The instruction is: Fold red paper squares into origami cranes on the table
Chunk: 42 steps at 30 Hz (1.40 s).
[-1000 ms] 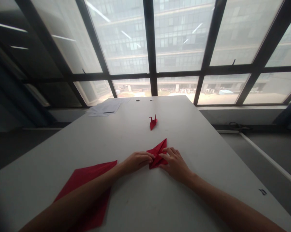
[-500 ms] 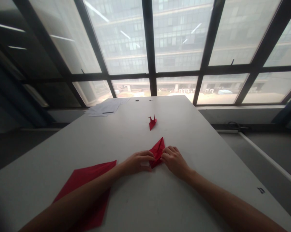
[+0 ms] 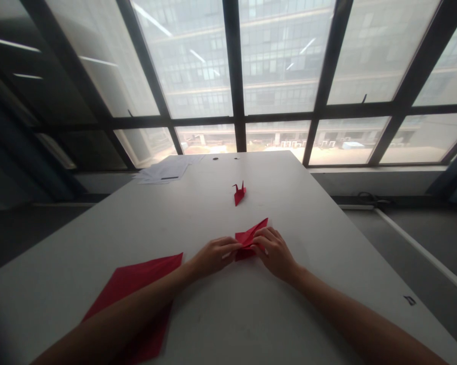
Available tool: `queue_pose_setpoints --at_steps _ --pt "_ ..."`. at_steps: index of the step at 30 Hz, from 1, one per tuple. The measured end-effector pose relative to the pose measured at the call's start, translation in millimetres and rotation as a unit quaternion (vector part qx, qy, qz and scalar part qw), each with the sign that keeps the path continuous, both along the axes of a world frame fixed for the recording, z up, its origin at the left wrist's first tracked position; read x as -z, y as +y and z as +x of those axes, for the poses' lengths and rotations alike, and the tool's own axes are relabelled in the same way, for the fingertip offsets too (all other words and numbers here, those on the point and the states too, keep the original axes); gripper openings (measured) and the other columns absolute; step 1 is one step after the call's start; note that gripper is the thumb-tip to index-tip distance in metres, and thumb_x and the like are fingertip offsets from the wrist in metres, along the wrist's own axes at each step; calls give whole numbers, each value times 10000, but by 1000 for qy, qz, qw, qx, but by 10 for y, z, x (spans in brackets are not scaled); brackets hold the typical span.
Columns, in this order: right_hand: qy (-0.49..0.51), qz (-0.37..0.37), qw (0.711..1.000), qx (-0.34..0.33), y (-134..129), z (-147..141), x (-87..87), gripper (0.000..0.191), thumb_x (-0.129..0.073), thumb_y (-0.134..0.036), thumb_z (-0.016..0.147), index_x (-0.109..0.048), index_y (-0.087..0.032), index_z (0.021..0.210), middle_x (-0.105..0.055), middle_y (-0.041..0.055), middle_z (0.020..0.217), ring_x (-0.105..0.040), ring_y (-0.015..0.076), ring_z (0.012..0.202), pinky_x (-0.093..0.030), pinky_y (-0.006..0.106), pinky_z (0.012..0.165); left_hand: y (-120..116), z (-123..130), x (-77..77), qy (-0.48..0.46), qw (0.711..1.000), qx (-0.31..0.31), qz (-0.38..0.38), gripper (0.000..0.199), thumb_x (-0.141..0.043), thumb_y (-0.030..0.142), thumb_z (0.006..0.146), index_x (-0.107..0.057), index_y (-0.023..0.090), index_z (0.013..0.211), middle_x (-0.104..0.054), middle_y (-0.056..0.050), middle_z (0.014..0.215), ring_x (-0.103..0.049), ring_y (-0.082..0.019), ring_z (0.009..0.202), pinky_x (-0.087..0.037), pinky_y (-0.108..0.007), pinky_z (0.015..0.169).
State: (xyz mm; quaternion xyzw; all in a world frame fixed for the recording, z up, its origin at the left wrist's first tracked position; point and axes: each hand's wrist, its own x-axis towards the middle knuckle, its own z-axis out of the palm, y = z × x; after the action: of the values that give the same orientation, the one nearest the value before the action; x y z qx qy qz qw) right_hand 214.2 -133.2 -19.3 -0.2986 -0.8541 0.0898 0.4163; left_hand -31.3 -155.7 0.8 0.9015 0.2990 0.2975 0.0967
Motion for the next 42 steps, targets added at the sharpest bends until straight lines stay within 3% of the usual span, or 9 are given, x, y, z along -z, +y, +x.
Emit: queue_pose_setpoints --at_steps 6,10,15,18,23,28,32,38,42 --pt "11 -10 1000 12 9 50 -21 501 -491 -436 977 -417 -253 1437 -521 121 1382 -478 288 1266 -405 499 1061 29 -17 -21 -184 972 -95 -112 183 -575 226 927 -741 169 979 -718 -78 892 -657 -157 773 -529 -253 697" --pt "25 37 996 71 13 59 -25 684 -583 -444 928 -289 -249 1514 -432 137 1476 -405 315 1349 -391 519 1079 75 -37 -65 -332 893 -126 -278 241 -628 338 891 -725 117 896 -715 -82 815 -662 -176 726 -550 -286 666" --pt "-13 87 991 104 -22 25 -27 543 -535 -286 957 -379 -291 1477 -436 104 1502 -371 302 1398 -315 547 1130 135 -48 -37 -416 802 -124 -410 326 -659 396 857 -705 90 957 -725 -105 902 -688 -196 778 -582 -348 734" --pt "-116 30 991 66 -42 3 9 516 -496 -257 969 -405 -274 1477 -413 91 1535 -351 280 1423 -289 532 1153 156 -51 -5 -336 844 -169 -383 310 -604 379 892 -724 100 951 -733 -90 858 -688 -188 731 -579 -333 698" --pt "-215 -74 974 16 -24 -14 74 534 -465 -404 993 -380 -257 1499 -391 91 1548 -315 273 1449 -289 520 1159 184 -106 14 -194 941 -247 -122 241 -521 250 921 -729 162 1004 -711 -79 985 -669 -193 877 -552 -320 799" --pt "-222 -83 971 13 -12 -7 78 558 -427 -429 1006 -329 -242 1522 -361 97 1560 -299 261 1458 -245 521 1177 148 -111 59 -75 982 -167 -35 330 -477 189 965 -625 211 1260 -633 -85 1272 -586 -208 1182 -455 -385 1051" --pt "-217 -85 970 66 2 6 124 542 -399 -375 1013 -353 -159 1508 -389 152 1537 -330 262 1444 -245 516 1171 99 -65 89 51 995 -73 -35 372 -517 224 972 -569 248 1340 -570 -63 1396 -502 -220 1309 -383 -401 1123" --pt "-195 -57 971 127 20 29 171 485 -498 -294 953 -476 -169 1420 -440 167 1504 -354 310 1419 -233 575 1149 52 -77 14 106 990 -87 -14 376 -658 384 903 -627 269 1260 -642 -64 1249 -576 -238 1163 -399 -407 1054" --pt "-138 -54 980 136 31 50 141 339 -561 -194 894 -620 -187 1228 -615 133 1262 -546 278 1187 -391 476 1059 29 -85 -21 105 990 -92 -17 286 -638 362 919 -673 283 1191 -653 -57 1153 -600 -220 1072 -416 -401 1020"
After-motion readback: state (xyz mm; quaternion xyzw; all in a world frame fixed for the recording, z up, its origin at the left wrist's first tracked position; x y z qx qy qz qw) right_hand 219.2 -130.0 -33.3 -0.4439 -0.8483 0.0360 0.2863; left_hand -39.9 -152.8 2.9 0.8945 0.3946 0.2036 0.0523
